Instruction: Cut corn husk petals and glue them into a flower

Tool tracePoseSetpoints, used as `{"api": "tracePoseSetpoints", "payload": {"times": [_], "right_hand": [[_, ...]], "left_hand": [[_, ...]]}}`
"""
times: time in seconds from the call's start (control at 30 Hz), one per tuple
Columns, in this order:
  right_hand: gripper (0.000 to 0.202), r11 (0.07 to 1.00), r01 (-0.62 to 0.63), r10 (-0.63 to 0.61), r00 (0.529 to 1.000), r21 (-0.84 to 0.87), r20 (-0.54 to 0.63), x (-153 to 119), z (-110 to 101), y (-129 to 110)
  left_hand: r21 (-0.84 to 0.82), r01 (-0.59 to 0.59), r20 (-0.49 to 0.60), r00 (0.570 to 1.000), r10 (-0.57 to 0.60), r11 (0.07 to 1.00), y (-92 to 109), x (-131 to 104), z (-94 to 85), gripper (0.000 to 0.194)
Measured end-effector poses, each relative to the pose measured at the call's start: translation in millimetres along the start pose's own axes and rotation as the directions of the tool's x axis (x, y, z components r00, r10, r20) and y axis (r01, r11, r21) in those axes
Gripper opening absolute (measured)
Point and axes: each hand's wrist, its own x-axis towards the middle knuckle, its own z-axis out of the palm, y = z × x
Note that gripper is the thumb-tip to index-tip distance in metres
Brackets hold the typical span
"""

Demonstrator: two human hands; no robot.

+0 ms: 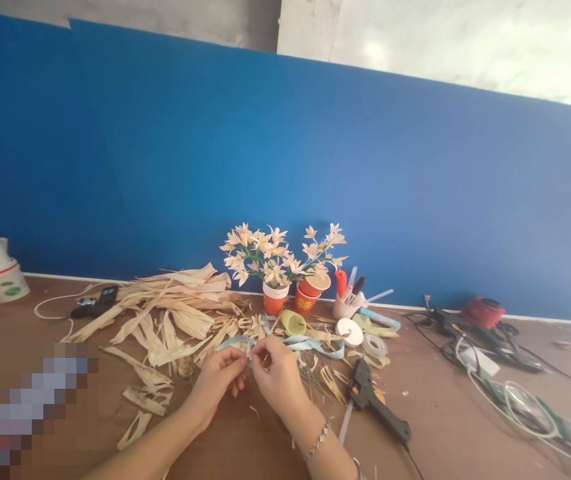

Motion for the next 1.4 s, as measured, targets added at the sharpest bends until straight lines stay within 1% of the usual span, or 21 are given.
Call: {"api": "tracePoseSetpoints", "payload": {"times": [0.23,0.4,0.47,0.6,0.73,0.83,0.9,0.97,1.0,1.07,1.13,1.17,1.23,1.3,1.4], "right_hand": [[0.010,0.997,0.066,-0.066,0.998,-0.034,0.009,-1,-1,2],[0.017,0.982,0.187,-0.187,0.982,-0.015,0.018,-1,-1,3],[0.018,0.978,0.210,-0.210,0.977,-0.010,0.018,-1,-2,3],[0.019,0.978,0.205,-0.205,0.979,-0.026,0.019,-2,-1,3],[0.019,0.977,0.211,-0.210,0.977,-0.030,0.028,-2,0,3],[0.018,0.973,0.231,-0.231,0.973,-0.023,0.020,-3,-1,2],[0.017,0.975,0.222,-0.222,0.975,-0.003,0.015,-3,-2,0],[0.016,0.986,0.162,-0.162,0.987,0.038,-0.006,-3,-4,-2],[0.015,0.992,0.107,-0.106,0.994,0.071,-0.025,-2,-4,-2],[0.014,0.986,-0.032,0.044,0.997,0.165,-0.066,-1,-5,-3],[0.022,0.947,-0.175,0.198,0.979,0.271,-0.059,2,-6,-2],[0.028,0.916,-0.242,0.263,0.964,0.320,-0.024,3,-5,-2],[0.035,0.848,-0.351,0.353,0.933,0.396,0.072,6,-4,-1],[0.036,0.784,-0.431,0.403,0.901,0.447,0.162,7,-3,-1],[0.031,0.713,-0.487,0.435,0.871,0.504,0.227,8,-3,-4]], "left_hand": [[-0.100,0.087,0.043,0.996,-0.083,0.991,5,-2,0.5,0.025],[-0.138,0.127,0.073,0.990,-0.118,0.982,7,-3,0.1,0.025],[-0.141,0.132,0.083,0.989,-0.121,0.981,7,-3,-0.3,0.026],[-0.110,0.105,0.085,0.992,-0.096,0.988,6,-3,-0.8,0.031],[-0.057,0.045,0.069,0.997,-0.041,0.997,4,-2,-0.8,0.034],[-0.021,0.002,0.053,0.999,-0.001,1.000,4,-1,-0.9,0.035],[-0.003,-0.020,0.044,0.999,0.021,1.000,4,-1,-0.9,0.033],[0.011,-0.040,0.031,0.999,0.040,0.999,5,-2,-0.6,0.031],[0.015,-0.049,0.022,0.999,0.049,0.999,6,-2,-0.3,0.030],[0.021,-0.065,0.006,0.998,0.065,0.998,7,-3,0.2,0.027],[0.028,-0.078,0.001,0.997,0.078,0.997,7,-3,0.5,0.025],[0.034,-0.082,0.004,0.997,0.082,0.996,7,-3,0.4,0.024],[0.043,-0.096,0.015,0.995,0.096,0.994,5,-3,-0.2,0.022],[0.046,-0.112,0.027,0.993,0.111,0.993,3,-2,-1.3,0.021],[0.047,-0.120,0.040,0.992,0.118,0.992,0,-1,-3.1,0.020]]}}
